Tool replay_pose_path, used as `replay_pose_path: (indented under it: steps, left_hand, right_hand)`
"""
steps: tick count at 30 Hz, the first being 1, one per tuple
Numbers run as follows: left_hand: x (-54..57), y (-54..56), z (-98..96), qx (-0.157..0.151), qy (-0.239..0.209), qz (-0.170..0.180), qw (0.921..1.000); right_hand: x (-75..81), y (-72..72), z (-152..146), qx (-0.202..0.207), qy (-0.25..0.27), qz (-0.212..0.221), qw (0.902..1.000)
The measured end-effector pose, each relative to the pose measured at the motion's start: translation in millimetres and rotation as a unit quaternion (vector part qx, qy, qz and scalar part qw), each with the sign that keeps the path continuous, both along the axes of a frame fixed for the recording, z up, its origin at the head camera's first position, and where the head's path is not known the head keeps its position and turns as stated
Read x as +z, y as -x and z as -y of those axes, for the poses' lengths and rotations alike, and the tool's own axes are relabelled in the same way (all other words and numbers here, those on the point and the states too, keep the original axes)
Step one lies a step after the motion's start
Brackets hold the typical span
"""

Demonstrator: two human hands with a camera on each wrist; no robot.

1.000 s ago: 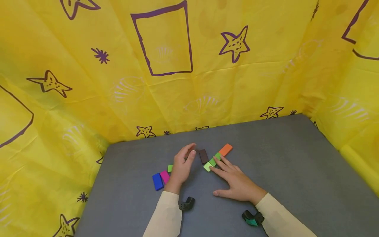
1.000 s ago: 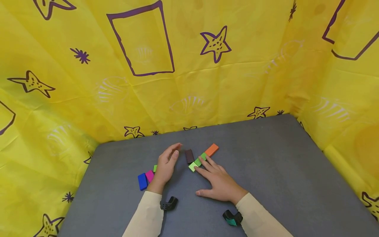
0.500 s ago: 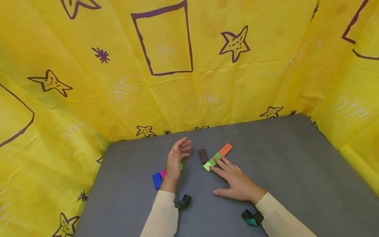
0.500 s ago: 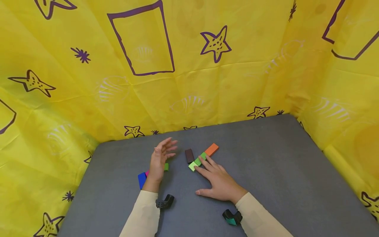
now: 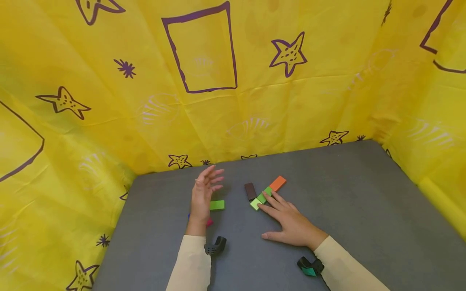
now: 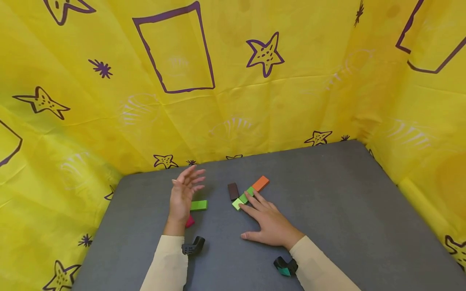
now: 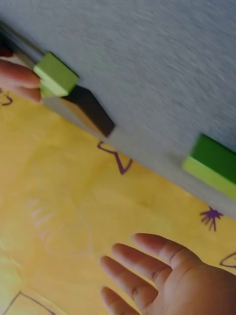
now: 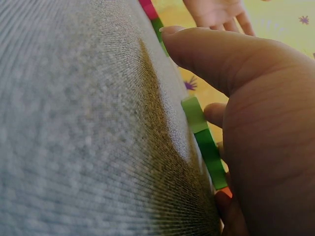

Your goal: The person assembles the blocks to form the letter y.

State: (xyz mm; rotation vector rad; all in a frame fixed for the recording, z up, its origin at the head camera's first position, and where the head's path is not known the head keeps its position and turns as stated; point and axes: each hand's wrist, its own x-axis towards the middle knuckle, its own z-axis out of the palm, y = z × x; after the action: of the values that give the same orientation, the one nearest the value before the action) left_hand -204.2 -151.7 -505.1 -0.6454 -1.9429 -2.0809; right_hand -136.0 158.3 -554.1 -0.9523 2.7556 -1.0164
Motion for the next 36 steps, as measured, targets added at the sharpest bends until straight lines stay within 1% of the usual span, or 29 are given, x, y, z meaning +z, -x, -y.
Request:
replay_pose_path:
  steps: [4, 8, 16, 22, 26, 29, 33, 36]
  left_hand:
    - [4.7, -2.2, 13.4, 0.014, 0.002, 0.002, 0.9999]
    - [7.0, -4.8, 27.2, 0.023, 0.006, 0.005, 0.9997]
    - [8.5, -11.4, 52.5, 0.044, 0.019, 0.015, 0.9988]
    - [7.9, -16.9, 66.6, 0.062, 0.037, 0.029, 0.9970]
    - [3.3, -19.1, 71.0, 0.064, 0.045, 0.040, 0.9961]
    - [-2.3, -20.5, 71.2, 0.062, 0.043, 0.052, 0.9958]
    - [-13.7, -21.7, 70.1, 0.059, 0.044, 0.070, 0.9948]
    - [-23.8, -20.7, 69.0, 0.059, 0.071, 0.085, 0.9920]
  right_hand:
    - [0.2, 0.0, 0, 0.001, 0.001, -0.001, 1.0000]
    - [0.1, 0.0, 1, 0.001, -0.001, -0.003, 1.0000]
    - [-0.6, -0.2, 1, -0.002, -0.001, 0.001, 1.0000]
    - [-0.7, -0.1, 0, -0.003, -0.002, -0.001, 1.0000]
    - [-1.0, -0.4, 0, -0.004, -0.001, -0.002, 1.0000]
    - [-1.1, -0.8, -1, -0.005, 0.002, -0.003, 1.0000]
    - [-1.5, -1.0, 0, -0.004, 0.004, -0.006, 1.0000]
    - [-2.3, -1.0, -1, -0.003, 0.006, -0.010, 0.9999]
